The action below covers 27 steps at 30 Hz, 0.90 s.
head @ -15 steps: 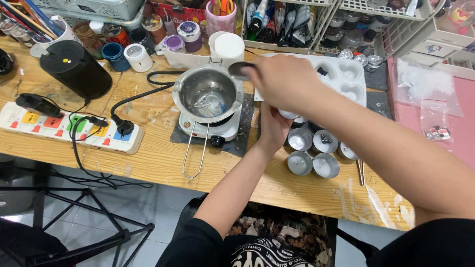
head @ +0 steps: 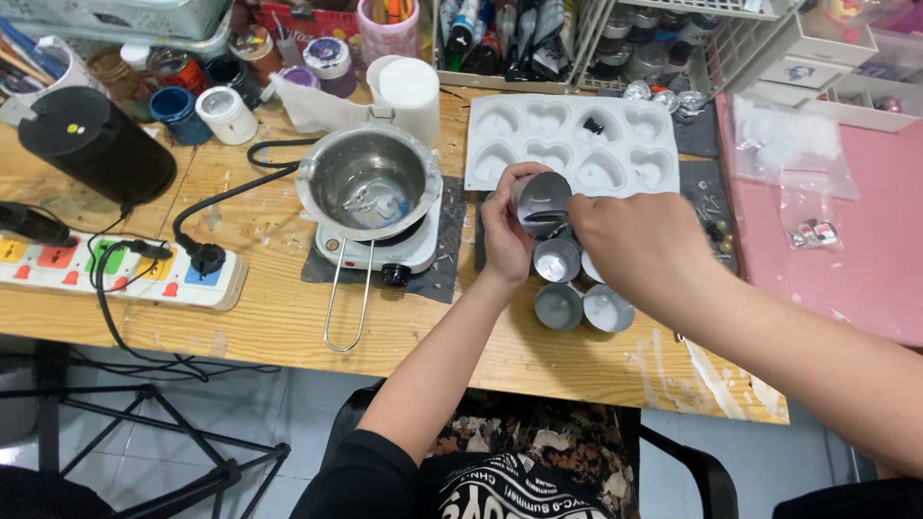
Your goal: Cleaning and preparing small metal candle molds by scraping out residue with a spoon.
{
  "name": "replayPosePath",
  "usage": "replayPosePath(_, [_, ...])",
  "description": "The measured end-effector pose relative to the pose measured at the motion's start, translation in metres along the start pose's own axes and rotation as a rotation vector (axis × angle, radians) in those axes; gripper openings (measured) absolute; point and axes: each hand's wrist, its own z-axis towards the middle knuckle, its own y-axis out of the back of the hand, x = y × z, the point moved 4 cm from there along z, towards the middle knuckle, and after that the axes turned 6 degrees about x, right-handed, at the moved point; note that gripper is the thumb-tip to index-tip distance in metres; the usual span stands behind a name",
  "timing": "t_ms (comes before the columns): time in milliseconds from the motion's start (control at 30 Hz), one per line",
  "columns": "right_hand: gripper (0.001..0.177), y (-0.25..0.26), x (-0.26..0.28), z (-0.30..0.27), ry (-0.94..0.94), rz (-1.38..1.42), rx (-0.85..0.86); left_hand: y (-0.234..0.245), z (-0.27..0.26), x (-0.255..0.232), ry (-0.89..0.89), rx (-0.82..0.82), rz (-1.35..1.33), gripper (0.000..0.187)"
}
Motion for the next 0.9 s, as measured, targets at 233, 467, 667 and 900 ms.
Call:
replayPosePath(233, [0.007,-0.023,0.013,0.000,-0.099,-0.176,-0.130,-0.013,0.001,-0.011,0.018,-0.021,0.266,0.043])
replayPosePath(467, [0.006,-0.051,0.014,0.005,-0.126,-0.105,-0.087,-0.009,0.000,-0.008,-0.059,-0.020,0.603,0.055])
replayPosePath(667, [0.011,-0.050,0.004,0.017,-0.094,0.227,0.140,-0.005,0.000,-0.001,-0.044,-0.007,0.545,0.066])
replayPosePath(900, [0.020,-0.053,-0.003,0.029,-0.128,0.631,0.214,0.001,0.000,-0.003,-0.013,-0.038,0.473,0.060])
